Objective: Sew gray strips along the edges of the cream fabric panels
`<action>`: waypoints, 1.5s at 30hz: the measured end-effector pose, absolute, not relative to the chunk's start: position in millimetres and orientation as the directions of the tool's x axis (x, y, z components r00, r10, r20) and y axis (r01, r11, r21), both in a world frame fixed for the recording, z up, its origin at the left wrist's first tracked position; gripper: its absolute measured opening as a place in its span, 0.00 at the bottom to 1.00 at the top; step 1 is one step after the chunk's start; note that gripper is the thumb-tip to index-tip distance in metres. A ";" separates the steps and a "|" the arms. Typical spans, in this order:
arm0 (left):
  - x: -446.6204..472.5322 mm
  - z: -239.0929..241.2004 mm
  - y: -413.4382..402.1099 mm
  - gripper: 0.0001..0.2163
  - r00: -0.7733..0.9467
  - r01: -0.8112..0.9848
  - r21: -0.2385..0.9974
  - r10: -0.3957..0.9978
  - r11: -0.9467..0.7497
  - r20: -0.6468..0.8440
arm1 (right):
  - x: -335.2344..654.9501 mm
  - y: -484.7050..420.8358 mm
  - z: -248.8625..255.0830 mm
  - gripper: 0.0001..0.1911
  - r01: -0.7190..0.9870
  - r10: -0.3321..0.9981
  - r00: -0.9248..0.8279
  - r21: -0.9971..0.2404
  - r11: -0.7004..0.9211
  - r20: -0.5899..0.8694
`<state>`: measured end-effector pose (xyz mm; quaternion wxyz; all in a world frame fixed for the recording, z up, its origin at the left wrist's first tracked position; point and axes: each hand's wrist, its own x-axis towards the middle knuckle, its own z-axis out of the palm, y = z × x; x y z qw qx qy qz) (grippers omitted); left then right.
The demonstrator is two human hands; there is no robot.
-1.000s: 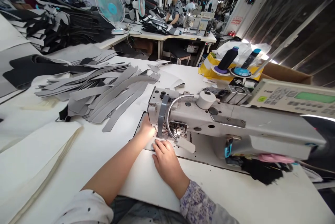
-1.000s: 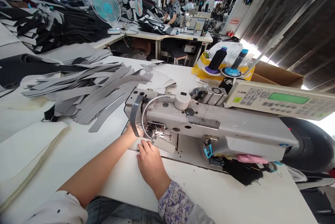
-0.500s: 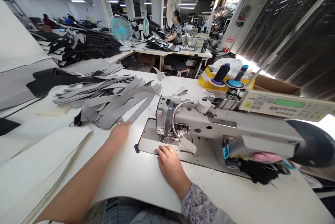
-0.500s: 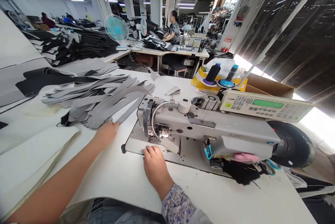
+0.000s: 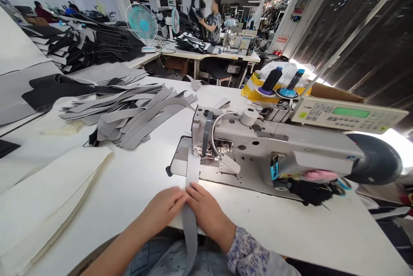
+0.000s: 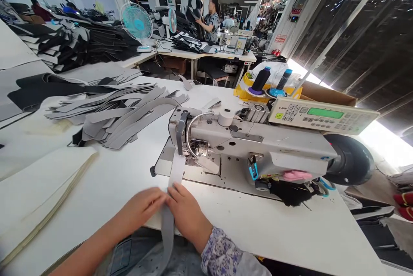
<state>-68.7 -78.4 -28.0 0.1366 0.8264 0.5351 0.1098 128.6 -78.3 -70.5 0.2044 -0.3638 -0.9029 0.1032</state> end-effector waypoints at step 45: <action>-15.2 -54.5 3.5 0.17 0.442 0.849 0.186 0.857 -0.495 0.264 | 123.7 -112.2 -70.0 0.20 0.625 0.698 -0.681 -0.320 0.712 0.222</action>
